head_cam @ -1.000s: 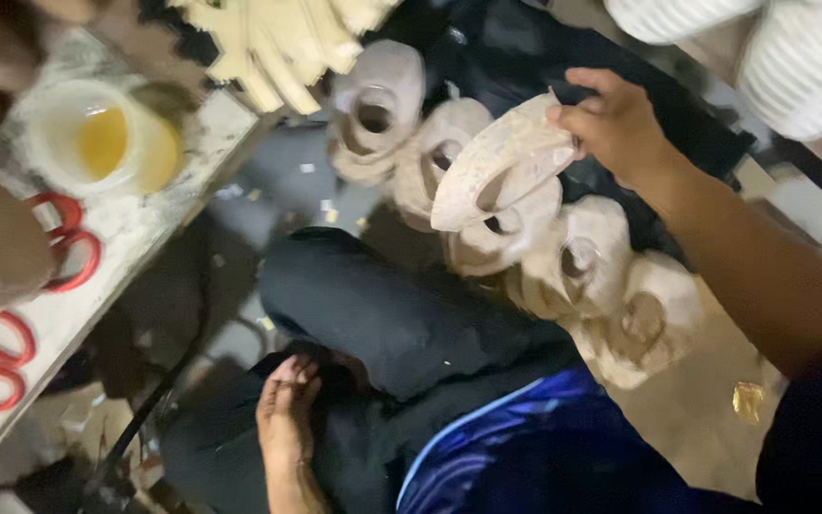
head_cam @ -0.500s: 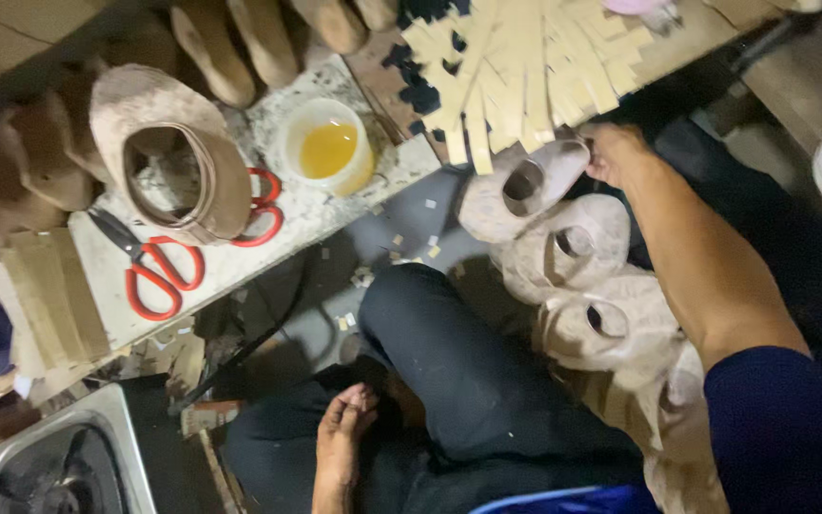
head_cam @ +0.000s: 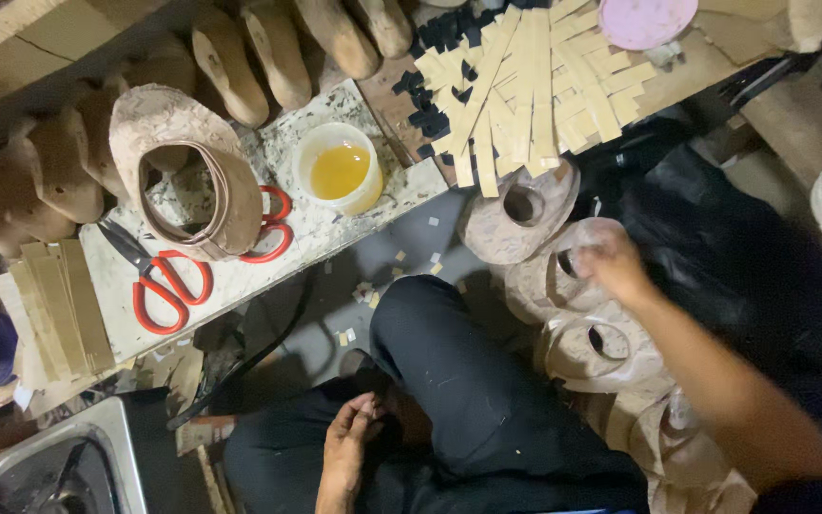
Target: The person sits on the floor holding a fabric shoe upper and applies glue along its edge, dipping a finger into a cup of glue and rubbing it along the seam, then presses a reinforcing strip onto the glued edge and sets the upper with others on the floor.
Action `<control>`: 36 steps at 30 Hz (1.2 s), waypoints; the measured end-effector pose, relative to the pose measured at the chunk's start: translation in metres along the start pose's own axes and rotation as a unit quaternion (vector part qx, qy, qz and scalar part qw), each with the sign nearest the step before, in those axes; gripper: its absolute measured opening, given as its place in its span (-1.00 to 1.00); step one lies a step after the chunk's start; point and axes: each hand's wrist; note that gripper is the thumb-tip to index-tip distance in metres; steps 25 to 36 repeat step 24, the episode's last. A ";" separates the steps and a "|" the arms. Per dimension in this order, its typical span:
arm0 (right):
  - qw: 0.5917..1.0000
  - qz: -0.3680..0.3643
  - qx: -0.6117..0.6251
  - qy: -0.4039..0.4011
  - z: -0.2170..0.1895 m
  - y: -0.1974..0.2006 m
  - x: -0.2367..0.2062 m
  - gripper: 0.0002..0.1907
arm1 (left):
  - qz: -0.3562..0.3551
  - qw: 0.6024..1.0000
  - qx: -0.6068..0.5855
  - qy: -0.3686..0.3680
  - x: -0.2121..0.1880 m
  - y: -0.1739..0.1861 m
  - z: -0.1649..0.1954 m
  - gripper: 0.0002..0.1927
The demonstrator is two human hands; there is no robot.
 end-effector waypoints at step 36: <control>0.884 0.246 -0.031 0.397 -0.146 0.259 -0.160 -0.60 | 0.019 0.999 0.001 -0.039 -0.039 -0.037 -0.038 -0.67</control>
Point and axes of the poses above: each hand's wrist, its own x-axis towards the middle knuckle, its own y-axis out of the back of the hand, z = x × y, and after that the axes turned 11 degrees about -y, right-handed
